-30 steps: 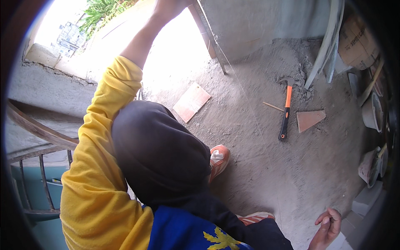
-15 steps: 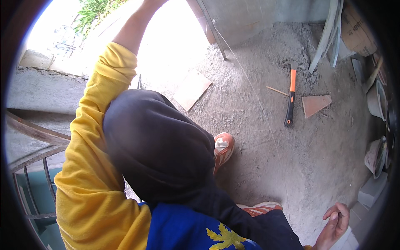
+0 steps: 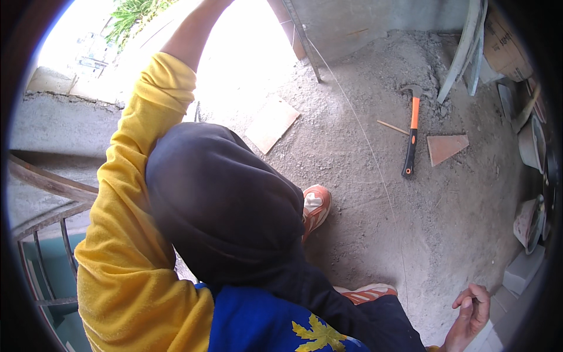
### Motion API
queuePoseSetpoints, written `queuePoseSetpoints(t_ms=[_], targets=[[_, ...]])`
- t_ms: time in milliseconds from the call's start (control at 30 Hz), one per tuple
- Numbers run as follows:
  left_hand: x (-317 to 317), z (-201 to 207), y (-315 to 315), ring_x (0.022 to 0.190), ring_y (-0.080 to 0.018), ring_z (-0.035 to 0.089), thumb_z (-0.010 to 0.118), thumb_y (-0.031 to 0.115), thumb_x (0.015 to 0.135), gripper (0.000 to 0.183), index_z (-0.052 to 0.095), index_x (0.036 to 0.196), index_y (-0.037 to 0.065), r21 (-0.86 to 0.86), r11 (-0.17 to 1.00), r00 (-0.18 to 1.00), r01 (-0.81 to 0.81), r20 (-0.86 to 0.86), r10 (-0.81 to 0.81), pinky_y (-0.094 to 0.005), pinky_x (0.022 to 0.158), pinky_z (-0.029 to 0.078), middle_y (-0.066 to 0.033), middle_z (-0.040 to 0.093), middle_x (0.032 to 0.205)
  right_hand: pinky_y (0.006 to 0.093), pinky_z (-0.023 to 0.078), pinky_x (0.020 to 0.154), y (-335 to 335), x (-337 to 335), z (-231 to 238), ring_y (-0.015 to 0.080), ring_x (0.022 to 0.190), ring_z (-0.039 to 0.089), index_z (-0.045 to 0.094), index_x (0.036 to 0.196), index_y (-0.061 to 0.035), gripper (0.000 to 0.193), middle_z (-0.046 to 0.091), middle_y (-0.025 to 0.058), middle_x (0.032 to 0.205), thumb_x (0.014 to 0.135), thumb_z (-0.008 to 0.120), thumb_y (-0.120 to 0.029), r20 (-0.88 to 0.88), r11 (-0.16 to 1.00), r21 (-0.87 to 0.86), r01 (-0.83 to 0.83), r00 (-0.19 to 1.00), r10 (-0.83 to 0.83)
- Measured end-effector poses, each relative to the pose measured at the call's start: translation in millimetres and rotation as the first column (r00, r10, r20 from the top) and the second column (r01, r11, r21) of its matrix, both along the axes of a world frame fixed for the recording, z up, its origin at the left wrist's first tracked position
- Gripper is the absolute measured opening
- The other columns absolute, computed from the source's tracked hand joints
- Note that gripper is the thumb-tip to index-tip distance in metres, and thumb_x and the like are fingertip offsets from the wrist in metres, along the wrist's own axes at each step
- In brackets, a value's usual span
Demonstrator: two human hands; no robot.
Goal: The person hammers nails into a concrete wall using a hammer and a string line for alignment. They repeatedly position the string, drive nails, and adjust the line to maintain a straight reference.
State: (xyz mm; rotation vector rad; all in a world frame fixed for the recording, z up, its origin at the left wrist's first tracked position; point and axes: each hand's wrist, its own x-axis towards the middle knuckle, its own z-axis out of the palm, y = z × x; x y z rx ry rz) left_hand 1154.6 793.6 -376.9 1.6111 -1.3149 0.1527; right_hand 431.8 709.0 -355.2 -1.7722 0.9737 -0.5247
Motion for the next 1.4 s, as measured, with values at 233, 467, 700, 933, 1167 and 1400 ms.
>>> queuePoseSetpoints(t_ms=[233,467,700,933,1167,1400], targets=[[-5,0,13,0.114,-0.0198,0.062,0.085,-0.002,0.074,0.085,0.046,0.148,0.007,-0.004,1.000,1.000,-0.007,-0.013,0.007,-0.0351,0.095,0.053,-0.0058,0.060,0.123,0.0310,0.048,0.077,-2,10,0,0.0188,0.083,0.057,0.064,0.123,0.0070,0.022,0.062,0.0098,0.091,0.102,0.063,-0.002,-0.009,0.999,0.030,-0.021,1.000,0.022],[-16,1,17,0.114,-0.0198,0.062,0.085,-0.001,0.075,0.084,0.046,0.149,0.007,0.001,1.000,1.000,-0.010,-0.024,0.010,-0.0350,0.096,0.053,-0.0056,0.061,0.123,0.0291,0.048,0.071,-26,10,0,0.0151,0.078,0.058,0.067,0.120,0.0034,0.023,0.061,0.0065,0.092,0.100,0.066,-0.008,-0.262,0.989,0.058,-0.138,0.953,0.148],[-20,-5,43,0.114,-0.0198,0.063,0.084,-0.001,0.076,0.083,0.046,0.149,0.007,0.042,0.994,0.980,-0.100,-0.166,0.106,-0.0348,0.098,0.053,-0.0054,0.061,0.122,0.0278,0.051,0.063,-104,97,-57,0.0139,0.065,0.064,0.067,0.117,0.0031,0.026,0.066,0.0085,0.077,0.094,0.068,-0.009,-0.571,0.888,0.185,-0.422,0.689,0.446],[-29,11,87,0.113,-0.0197,0.063,0.084,0.000,0.078,0.081,0.046,0.150,0.007,0.116,0.971,0.935,-0.210,-0.266,0.234,-0.0346,0.099,0.053,-0.0052,0.062,0.122,0.0444,0.057,0.081,-158,207,-255,0.0384,0.088,0.073,0.061,0.129,0.0030,0.046,0.074,0.0222,0.100,0.097,0.072,-0.027,-0.592,0.938,-0.158,-0.309,0.789,0.160],[-32,13,126,0.113,-0.0197,0.064,0.083,0.000,0.079,0.080,0.047,0.150,0.006,0.192,0.946,0.883,-0.261,-0.348,0.314,-0.0344,0.101,0.052,-0.0050,0.062,0.121,0.0513,0.055,0.089,-151,251,-333,0.0446,0.101,0.070,0.058,0.120,0.0072,0.050,0.069,0.0288,0.106,0.093,0.073,-0.032,-0.647,0.949,-0.294,-0.111,0.754,-0.112],[-32,6,154,0.112,-0.0193,0.063,0.083,0.000,0.079,0.081,0.046,0.151,0.006,0.240,0.939,0.833,-0.248,-0.441,0.333,-0.0346,0.102,0.052,-0.0056,0.062,0.122,0.0309,0.052,0.061,-109,263,-218,0.0164,0.068,0.059,0.051,0.126,0.0034,0.042,0.060,0.0083,0.085,0.111,0.047,-0.035,-0.132,0.970,0.176,0.169,0.980,-0.147]])
